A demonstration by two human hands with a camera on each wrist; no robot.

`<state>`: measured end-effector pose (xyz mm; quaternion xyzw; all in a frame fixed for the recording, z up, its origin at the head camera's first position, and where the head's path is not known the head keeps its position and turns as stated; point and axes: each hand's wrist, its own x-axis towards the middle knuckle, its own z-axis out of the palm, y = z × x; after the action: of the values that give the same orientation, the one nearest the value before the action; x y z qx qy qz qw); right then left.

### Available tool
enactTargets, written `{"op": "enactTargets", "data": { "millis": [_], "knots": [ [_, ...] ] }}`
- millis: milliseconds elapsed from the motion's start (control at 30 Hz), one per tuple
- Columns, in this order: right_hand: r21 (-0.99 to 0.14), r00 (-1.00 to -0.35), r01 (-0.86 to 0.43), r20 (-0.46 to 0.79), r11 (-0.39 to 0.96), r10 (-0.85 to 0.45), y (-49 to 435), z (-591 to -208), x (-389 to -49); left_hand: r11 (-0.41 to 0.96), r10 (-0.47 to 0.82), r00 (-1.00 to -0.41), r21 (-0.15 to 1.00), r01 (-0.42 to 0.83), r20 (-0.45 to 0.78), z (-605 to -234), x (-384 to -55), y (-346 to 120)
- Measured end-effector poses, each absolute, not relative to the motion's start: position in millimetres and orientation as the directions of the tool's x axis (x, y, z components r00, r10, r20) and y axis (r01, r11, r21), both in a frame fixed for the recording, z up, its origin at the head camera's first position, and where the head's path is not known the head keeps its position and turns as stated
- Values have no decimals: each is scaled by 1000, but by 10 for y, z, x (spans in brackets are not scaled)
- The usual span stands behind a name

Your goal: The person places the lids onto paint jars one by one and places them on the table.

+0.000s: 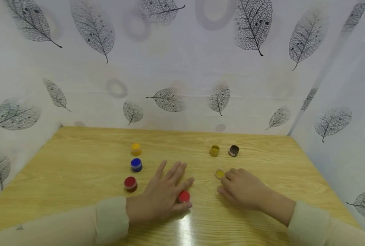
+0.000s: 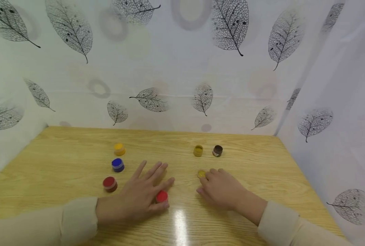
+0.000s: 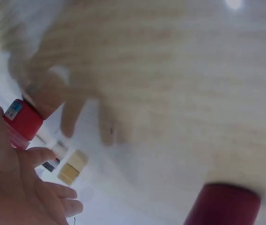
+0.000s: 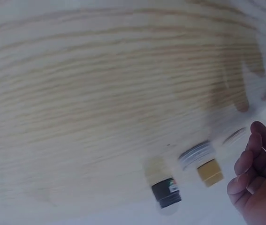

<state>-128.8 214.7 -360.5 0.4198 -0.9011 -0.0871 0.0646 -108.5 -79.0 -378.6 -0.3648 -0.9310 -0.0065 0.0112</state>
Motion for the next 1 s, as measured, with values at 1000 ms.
{"op": "enactTargets", "data": {
  "millis": [1000],
  "knots": [
    [-10,-898,-430,107,903,-427,2187,-3614,-2112,876,403,-891,-194,442,-210,-3502,-1866,-1053]
  ]
}}
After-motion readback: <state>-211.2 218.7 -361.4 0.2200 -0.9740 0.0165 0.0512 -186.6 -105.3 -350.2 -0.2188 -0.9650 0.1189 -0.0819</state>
